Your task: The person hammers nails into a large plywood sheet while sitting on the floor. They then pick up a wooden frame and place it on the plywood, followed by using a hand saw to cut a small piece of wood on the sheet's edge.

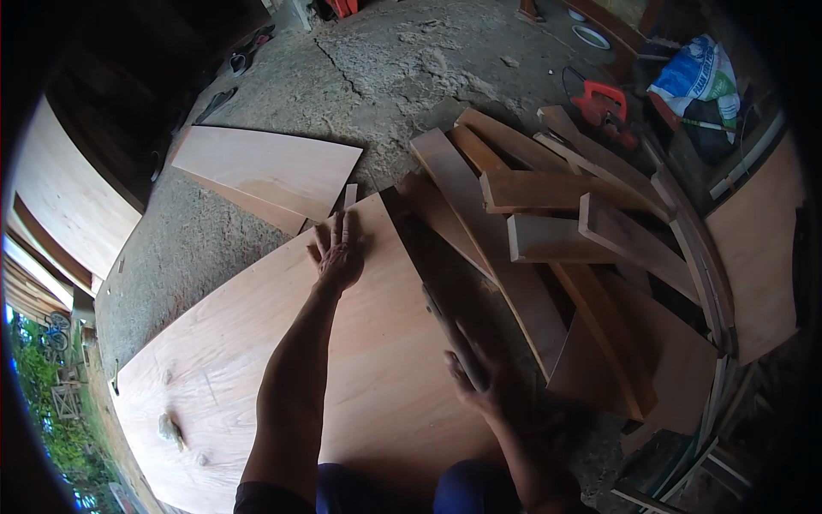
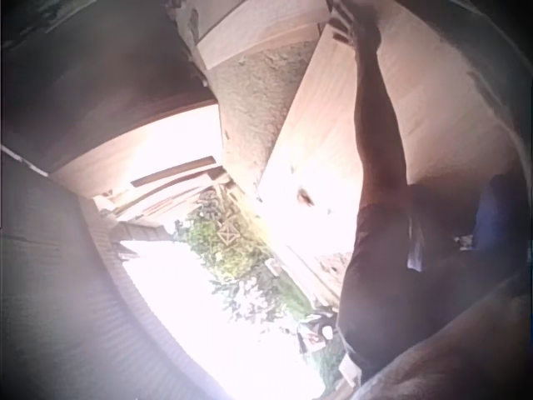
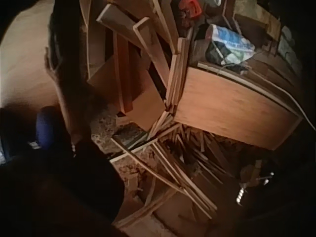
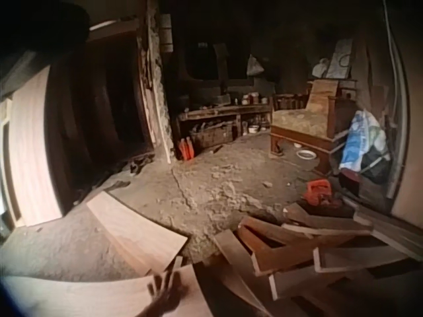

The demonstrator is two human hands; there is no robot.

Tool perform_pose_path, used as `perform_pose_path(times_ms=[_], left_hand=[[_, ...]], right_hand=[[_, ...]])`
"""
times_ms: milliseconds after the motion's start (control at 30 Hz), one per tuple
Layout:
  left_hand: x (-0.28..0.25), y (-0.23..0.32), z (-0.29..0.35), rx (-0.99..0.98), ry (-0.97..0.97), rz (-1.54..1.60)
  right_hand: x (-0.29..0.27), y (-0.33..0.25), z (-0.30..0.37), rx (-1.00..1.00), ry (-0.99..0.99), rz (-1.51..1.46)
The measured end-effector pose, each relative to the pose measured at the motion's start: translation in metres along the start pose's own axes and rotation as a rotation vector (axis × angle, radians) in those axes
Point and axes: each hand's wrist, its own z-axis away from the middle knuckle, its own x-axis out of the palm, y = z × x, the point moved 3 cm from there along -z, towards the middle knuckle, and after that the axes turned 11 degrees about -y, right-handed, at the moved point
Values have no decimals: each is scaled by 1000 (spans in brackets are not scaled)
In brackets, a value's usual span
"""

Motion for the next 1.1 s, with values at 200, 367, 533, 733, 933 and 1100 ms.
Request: perform_pose_path(times_ms=[200,367,533,733,933,1100], left_hand=[[-3,-7,-4,-26,-42,-13],[0,-1,1,8,21,9],[4,18,-7,22,-42,11],[-5,-14,1,-21,-29,-20],[7,-2,-5,4,-6,-19],[7,-5,-1,-6,-41,12]], right_hand=[[9,-24,-24,-163,25,199],[-7,-5,127,103,-67,-565],[-2,-7,-73,-193,31,97],[-16,-22,60,-271,-30,269],[6,8,5,77,-63,-205],[9,-13,-35,-71,20,237]])
